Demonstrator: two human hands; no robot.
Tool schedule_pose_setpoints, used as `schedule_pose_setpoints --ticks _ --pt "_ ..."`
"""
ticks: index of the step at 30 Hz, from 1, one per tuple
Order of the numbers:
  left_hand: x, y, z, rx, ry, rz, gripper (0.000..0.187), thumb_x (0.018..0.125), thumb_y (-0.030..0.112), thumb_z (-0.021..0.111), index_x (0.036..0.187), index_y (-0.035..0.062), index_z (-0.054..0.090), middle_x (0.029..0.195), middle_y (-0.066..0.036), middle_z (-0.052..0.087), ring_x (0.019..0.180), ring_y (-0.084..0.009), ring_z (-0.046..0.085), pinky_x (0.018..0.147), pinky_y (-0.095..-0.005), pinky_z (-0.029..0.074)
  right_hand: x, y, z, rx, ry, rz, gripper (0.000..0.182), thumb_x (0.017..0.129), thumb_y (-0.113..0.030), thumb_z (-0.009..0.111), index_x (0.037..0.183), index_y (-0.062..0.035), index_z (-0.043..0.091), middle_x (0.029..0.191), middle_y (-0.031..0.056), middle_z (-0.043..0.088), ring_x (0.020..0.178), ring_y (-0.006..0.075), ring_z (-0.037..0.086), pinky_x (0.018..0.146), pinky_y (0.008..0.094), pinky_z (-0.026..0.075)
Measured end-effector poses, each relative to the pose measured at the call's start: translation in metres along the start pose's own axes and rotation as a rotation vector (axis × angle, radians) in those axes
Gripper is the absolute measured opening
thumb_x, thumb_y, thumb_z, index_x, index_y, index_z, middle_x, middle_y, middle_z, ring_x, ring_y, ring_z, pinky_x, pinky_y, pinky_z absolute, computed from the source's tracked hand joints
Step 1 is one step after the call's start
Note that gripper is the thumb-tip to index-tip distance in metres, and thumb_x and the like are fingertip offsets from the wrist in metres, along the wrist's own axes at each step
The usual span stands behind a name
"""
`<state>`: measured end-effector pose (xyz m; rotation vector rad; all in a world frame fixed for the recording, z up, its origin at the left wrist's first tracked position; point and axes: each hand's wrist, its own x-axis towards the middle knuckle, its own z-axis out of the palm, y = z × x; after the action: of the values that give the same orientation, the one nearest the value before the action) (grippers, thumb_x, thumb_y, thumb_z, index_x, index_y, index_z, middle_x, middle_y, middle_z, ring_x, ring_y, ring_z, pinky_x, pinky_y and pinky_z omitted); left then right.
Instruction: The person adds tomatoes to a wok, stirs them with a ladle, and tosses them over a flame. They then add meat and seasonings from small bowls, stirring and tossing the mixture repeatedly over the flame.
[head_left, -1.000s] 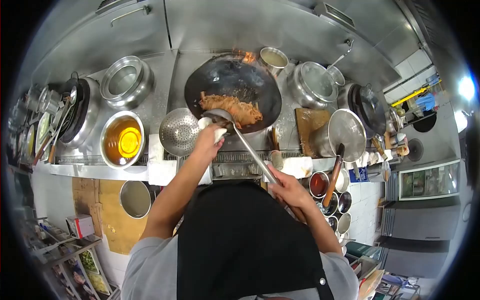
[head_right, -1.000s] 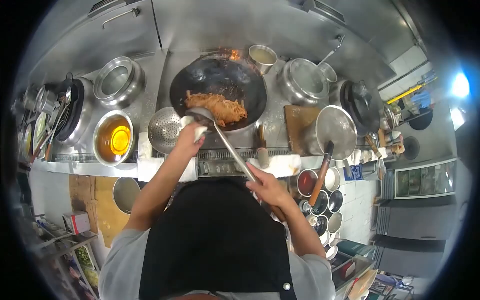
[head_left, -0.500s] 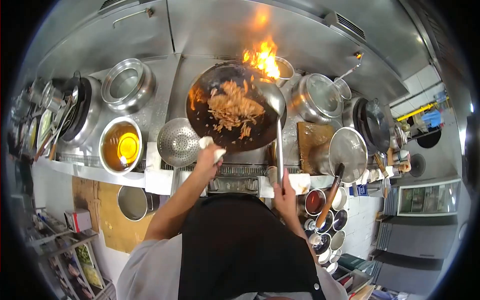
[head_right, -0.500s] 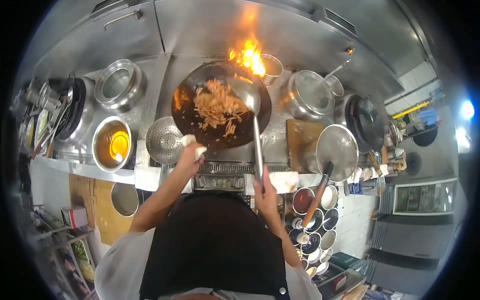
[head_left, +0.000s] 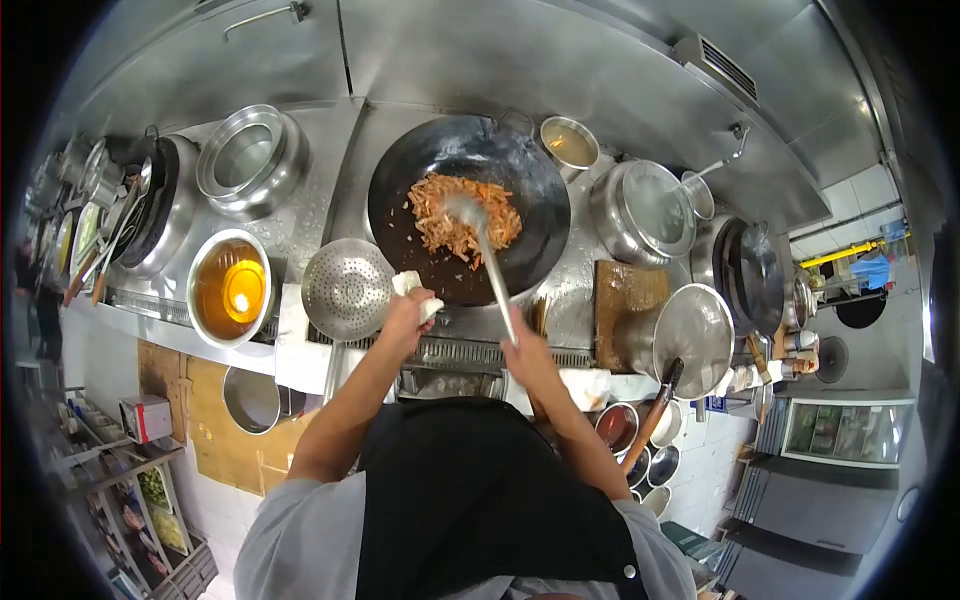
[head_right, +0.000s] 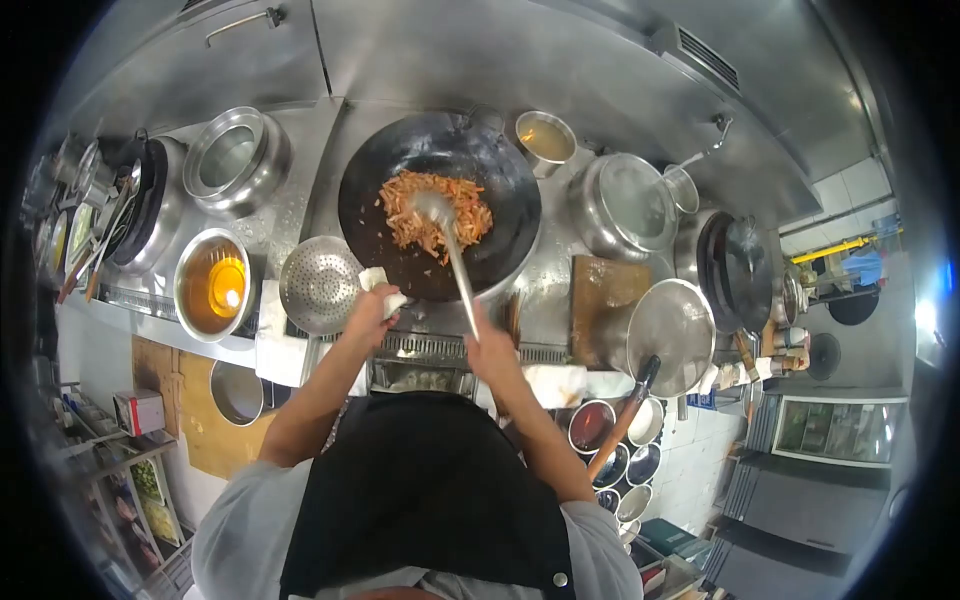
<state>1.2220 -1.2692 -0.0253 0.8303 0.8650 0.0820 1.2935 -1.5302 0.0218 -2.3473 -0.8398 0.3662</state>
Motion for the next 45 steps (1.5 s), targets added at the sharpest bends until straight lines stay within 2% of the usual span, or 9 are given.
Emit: schedule_pose_setpoints --ticks 5,6,9,14,17,31,35,42,45 --pt "-0.026 0.011 0.016 0.016 0.163 -0.014 0.020 0.090 0.027 0.068 0.091 0.0070 0.062 0.072 -0.006 0.064 0.053 -0.0176 0.058 0.045 -0.0303 0.044 -0.020 0.030 -0.012 0.079 -0.057 -0.190 0.073 0.090 -0.013 0.061 0.157 -0.0092 0.032 0.105 0.0320 0.067 0.100 0.0502 0.064 0.089 0.0537 0.051" --pt "-0.023 0.006 0.015 0.019 0.115 0.008 0.021 0.090 0.026 0.068 0.091 0.0064 0.063 0.073 -0.006 0.065 0.054 -0.0178 0.060 0.045 -0.0304 0.044 0.012 0.005 -0.036 -0.062 -0.244 0.139 0.073 0.090 -0.013 0.062 0.157 -0.0102 0.033 0.121 0.0310 0.064 0.105 0.0519 0.063 0.091 0.0500 0.052" --pt "-0.015 0.002 0.009 0.039 0.085 0.048 0.022 0.089 0.025 0.068 0.091 0.0037 0.064 0.075 -0.009 0.067 0.055 -0.0183 0.062 0.046 -0.0308 0.046 0.070 0.012 -0.048 0.166 -0.055 -0.011 0.067 0.092 -0.014 0.064 0.154 -0.0069 0.038 0.134 0.0338 0.057 0.125 0.0439 0.057 0.104 0.0404 0.046" --pt "-0.013 -0.002 0.011 0.026 0.087 0.122 0.020 0.087 0.021 0.068 0.090 0.0015 0.064 0.073 -0.010 0.067 0.053 -0.0186 0.061 0.044 -0.0317 0.046 0.094 -0.012 -0.028 0.155 0.134 0.110 0.071 0.094 -0.017 0.063 0.157 -0.0095 0.032 0.115 0.0361 0.064 0.109 0.0491 0.064 0.093 0.0449 0.051" --pt "-0.013 -0.003 0.010 0.056 0.092 0.153 0.020 0.087 0.021 0.068 0.089 0.0015 0.063 0.072 -0.009 0.066 0.051 -0.0179 0.060 0.043 -0.0315 0.045 0.064 -0.015 -0.011 -0.031 -0.148 0.170 0.074 0.091 -0.017 0.064 0.157 -0.0112 0.030 0.104 0.0365 0.065 0.100 0.0530 0.063 0.087 0.0530 0.053" --pt "-0.012 0.002 0.004 0.118 0.031 0.088 0.025 0.090 0.030 0.069 0.096 0.0071 0.061 0.073 -0.005 0.064 0.050 -0.0160 0.055 0.043 -0.0311 0.042 0.044 0.004 -0.040 0.195 0.310 0.087 0.067 0.095 -0.014 0.062 0.154 0.0003 0.034 0.139 0.0325 0.055 0.131 0.0357 0.057 0.108 0.0369 0.042" --pt "0.006 0.006 0.005 -0.040 0.010 -0.088 0.020 0.090 0.027 0.067 0.098 0.0085 0.062 0.074 -0.008 0.064 0.053 -0.0190 0.057 0.045 -0.0331 0.044 0.020 0.003 0.001 0.102 -0.072 0.243 0.069 0.094 -0.011 0.062 0.157 -0.0064 0.033 0.143 0.0302 0.053 0.136 0.0361 0.051 0.111 0.0349 0.040" --pt "-0.034 0.006 0.014 -0.026 0.018 -0.062 0.011 0.085 0.016 0.065 0.086 0.0050 0.064 0.073 -0.011 0.064 0.054 -0.0206 0.059 0.043 -0.0322 0.043 -0.099 -0.064 -0.032 0.203 -0.119 -0.134 0.070 0.094 -0.016 0.067 0.157 -0.0096 0.036 0.125 0.0182 0.068 0.102 0.0202 0.064 0.089 0.0352 0.050" --pt "-0.019 -0.001 0.007 -0.051 0.020 -0.034 0.009 0.085 0.012 0.066 0.086 0.0032 0.064 0.074 -0.011 0.065 0.055 -0.0201 0.061 0.044 -0.0319 0.046 -0.073 -0.028 -0.026 0.133 -0.213 0.147 0.070 0.094 -0.017 0.066 0.156 -0.0091 0.036 0.125 0.0208 0.069 0.096 0.0251 0.067 0.091 0.0359 0.051"
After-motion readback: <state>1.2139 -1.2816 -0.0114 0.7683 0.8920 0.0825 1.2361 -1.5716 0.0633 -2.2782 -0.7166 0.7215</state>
